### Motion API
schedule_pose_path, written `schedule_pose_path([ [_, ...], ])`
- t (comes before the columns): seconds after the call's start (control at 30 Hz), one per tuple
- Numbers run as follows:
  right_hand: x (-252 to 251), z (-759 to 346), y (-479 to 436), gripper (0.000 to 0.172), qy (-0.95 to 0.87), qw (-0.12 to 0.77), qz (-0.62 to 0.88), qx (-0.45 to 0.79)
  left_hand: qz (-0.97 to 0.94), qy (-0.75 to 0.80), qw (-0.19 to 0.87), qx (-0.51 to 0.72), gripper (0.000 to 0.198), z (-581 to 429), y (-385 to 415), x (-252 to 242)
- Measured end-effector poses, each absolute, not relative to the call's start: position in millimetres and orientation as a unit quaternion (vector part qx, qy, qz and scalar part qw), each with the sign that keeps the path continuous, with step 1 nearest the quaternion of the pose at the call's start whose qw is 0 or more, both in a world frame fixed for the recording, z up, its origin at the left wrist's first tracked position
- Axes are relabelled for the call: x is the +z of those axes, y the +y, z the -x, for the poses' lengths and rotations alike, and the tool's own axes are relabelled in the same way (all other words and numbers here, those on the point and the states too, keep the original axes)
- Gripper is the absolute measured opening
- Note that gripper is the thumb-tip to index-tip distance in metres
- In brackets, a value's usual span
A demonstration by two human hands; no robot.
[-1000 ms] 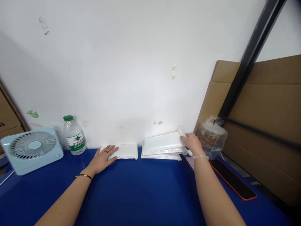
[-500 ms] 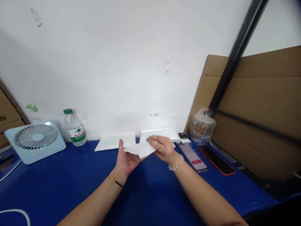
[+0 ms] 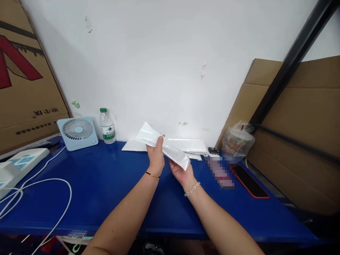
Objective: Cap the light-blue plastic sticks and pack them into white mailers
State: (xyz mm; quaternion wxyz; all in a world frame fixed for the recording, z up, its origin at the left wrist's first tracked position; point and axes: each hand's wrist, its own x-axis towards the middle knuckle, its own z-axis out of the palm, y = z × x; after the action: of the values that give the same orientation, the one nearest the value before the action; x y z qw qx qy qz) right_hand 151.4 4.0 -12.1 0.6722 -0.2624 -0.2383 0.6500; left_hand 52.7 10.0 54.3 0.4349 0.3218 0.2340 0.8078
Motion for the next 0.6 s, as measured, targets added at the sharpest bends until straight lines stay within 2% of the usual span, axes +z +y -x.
schedule_pose_path([
  [0.17, -10.7, -160.7, 5.9, 0.021, -0.164, 0.668, 0.286, 0.667, -0.371, 0.221, 0.423, 0.797, 0.045, -60.0, 6.0, 61.6],
  [0.37, -12.2, -164.1, 6.5, 0.01, -0.09, 0.604, 0.331, 0.719, -0.376, 0.221, 0.419, 0.796, 0.044, -61.4, 1.4, 69.0],
  [0.6, -4.8, -165.8, 5.8, 0.006, -0.1, 0.598, 0.317, 0.73, -0.383, 0.203, 0.421, 0.797, 0.043, -57.6, -4.7, 77.1],
])
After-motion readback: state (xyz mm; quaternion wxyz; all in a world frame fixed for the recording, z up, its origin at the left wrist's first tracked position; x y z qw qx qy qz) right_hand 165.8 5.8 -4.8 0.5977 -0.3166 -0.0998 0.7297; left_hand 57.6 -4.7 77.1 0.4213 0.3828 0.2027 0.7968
